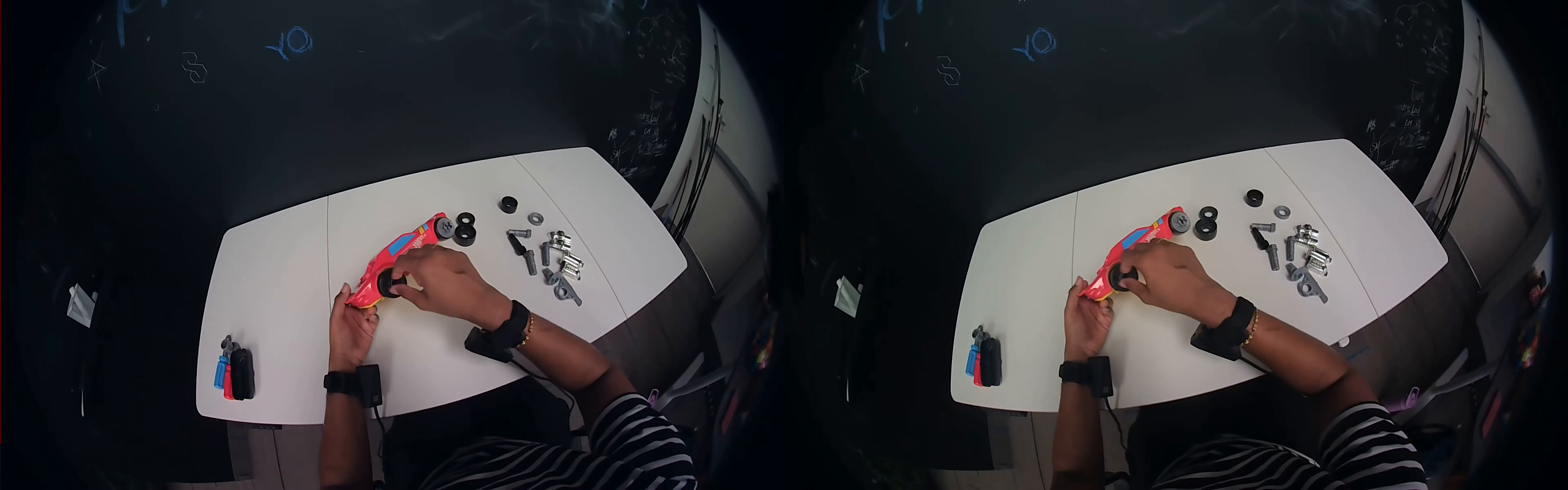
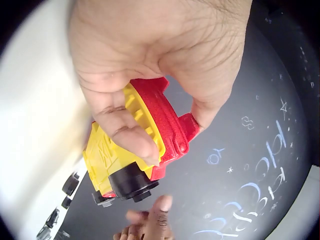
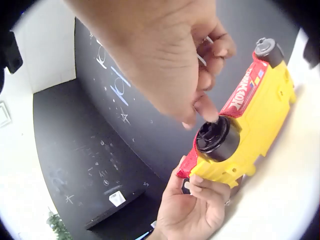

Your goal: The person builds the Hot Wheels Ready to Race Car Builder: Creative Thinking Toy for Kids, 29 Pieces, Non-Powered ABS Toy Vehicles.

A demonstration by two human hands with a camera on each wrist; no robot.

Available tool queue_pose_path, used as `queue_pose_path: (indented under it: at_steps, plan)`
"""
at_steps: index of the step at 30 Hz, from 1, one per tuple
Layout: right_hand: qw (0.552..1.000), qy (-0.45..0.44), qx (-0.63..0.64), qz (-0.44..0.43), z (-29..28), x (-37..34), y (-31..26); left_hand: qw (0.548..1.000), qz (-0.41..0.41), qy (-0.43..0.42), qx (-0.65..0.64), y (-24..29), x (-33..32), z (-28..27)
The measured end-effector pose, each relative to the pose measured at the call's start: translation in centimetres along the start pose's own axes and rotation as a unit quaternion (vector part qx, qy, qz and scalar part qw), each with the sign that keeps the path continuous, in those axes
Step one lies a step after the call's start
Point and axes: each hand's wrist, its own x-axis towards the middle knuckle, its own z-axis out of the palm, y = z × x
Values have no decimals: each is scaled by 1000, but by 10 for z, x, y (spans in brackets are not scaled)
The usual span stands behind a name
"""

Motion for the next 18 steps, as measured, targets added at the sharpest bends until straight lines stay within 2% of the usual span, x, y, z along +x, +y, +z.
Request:
queue_pose_path:
  at_steps: [1, 2, 5, 6, 8, 11, 18]
  plan:
    - [988, -108, -76, 80, -10, 7, -8, 1000, 0, 4, 6, 0, -1, 0]
    - [953, -213, -150, 158, -15, 11, -12, 1000, 1, 5, 6, 0, -1, 1]
    - [946, -236, -115, 189, -17, 13, -10, 1000, -7, 0, -3, 2, -1, 0]
    - [946, -238, -116, 189, -17, 11, -9, 1000, -5, -3, -2, 2, -2, 1]
    - [986, -151, 0, 65, -12, 3, -4, 1000, -4, -5, -3, 0, -1, 0]
    - [990, -134, -38, 17, -4, -3, 5, 1000, -4, 1, -1, 1, 0, -1]
    - [987, -139, -63, 49, -1, -3, 7, 1000, -1, 3, -7, 0, 1, -2]
